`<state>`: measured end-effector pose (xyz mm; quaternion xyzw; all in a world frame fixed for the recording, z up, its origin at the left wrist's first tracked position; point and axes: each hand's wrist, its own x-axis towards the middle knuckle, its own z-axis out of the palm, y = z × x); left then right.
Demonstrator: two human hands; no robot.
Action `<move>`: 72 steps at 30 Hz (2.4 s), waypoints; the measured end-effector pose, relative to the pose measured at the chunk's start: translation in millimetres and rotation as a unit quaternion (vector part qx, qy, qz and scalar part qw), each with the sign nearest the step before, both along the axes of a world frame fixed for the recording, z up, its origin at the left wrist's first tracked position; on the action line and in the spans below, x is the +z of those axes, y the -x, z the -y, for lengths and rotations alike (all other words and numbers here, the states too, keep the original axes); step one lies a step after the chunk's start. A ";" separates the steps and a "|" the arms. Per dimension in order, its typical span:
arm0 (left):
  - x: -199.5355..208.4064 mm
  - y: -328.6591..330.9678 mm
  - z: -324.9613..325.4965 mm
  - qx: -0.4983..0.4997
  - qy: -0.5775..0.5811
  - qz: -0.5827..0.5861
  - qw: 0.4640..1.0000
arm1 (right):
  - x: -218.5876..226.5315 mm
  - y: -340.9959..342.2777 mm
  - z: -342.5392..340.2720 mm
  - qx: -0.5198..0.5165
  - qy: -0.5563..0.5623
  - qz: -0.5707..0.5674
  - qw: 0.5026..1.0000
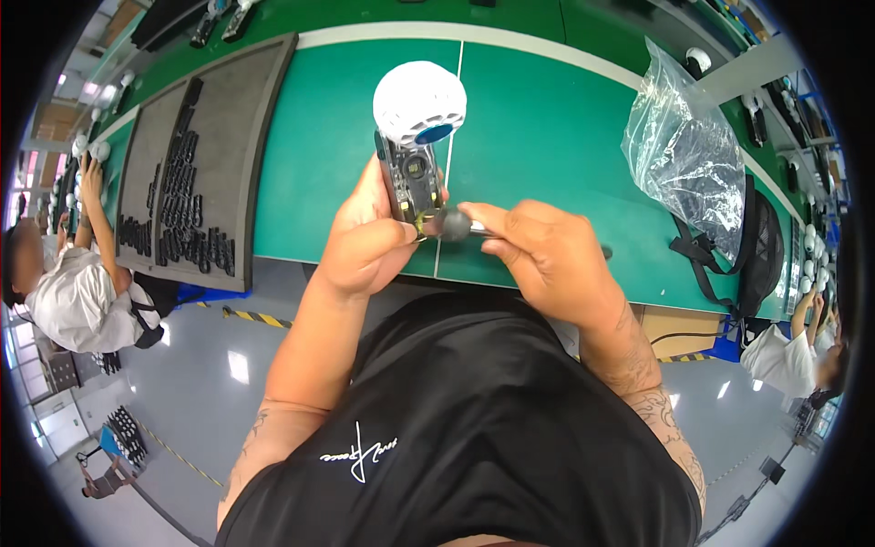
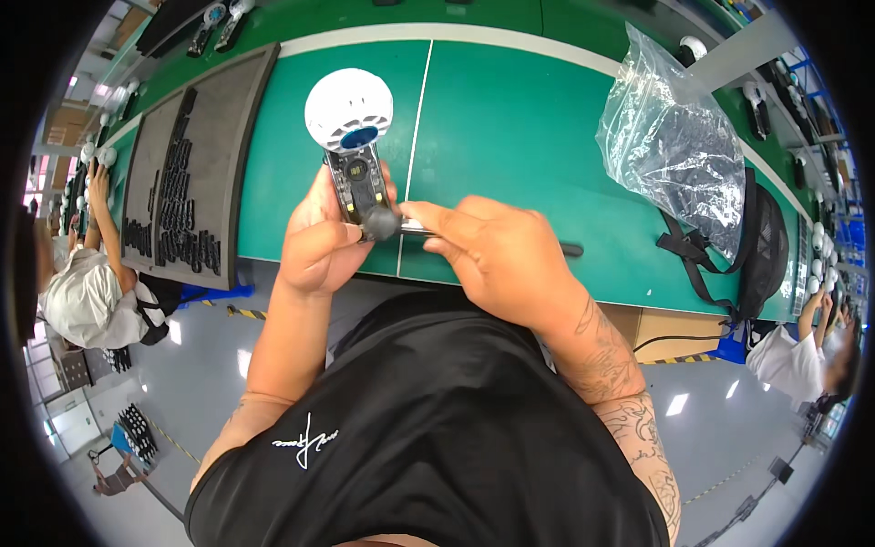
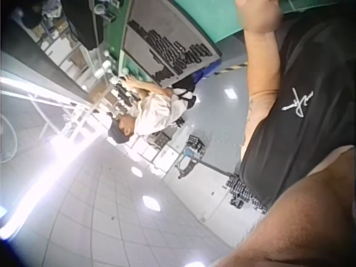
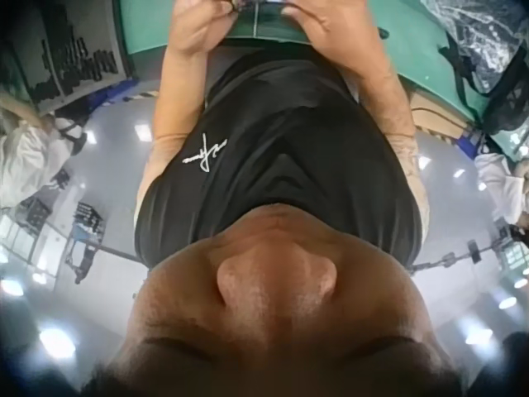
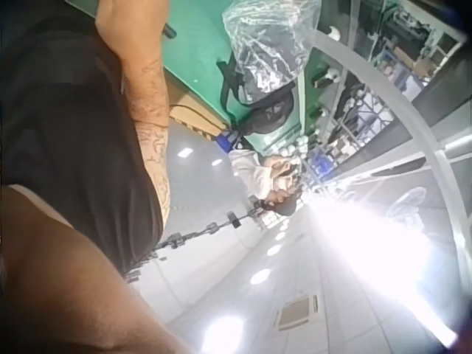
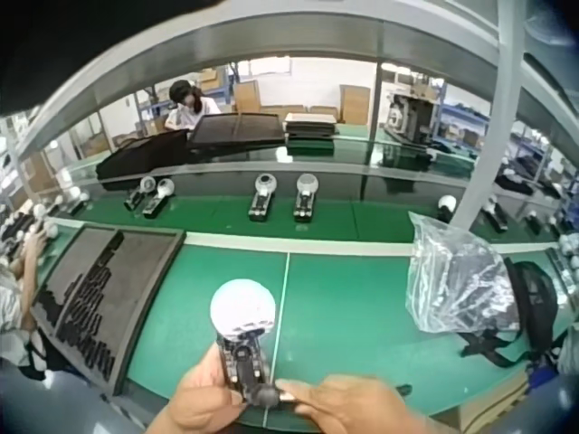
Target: Assembling and tapping components on an electronic device using a small hammer at a manual assembly station.
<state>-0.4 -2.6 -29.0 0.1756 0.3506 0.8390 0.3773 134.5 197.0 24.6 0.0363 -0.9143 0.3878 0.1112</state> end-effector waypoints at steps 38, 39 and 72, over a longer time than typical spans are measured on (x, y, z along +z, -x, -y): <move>-0.6 11.0 -12.2 0.004 0.092 0.012 0.996 | -57.2 -7.0 -18.1 -0.168 -0.117 -0.117 0.972; 0.0 13.6 -13.4 0.010 0.107 0.011 0.994 | -58.4 -7.0 -18.5 -0.169 -0.113 -0.119 0.972; 52.4 448.8 -58.5 0.121 0.744 -0.517 0.406 | -44.2 -2.0 -22.1 -0.156 -0.087 -0.072 0.981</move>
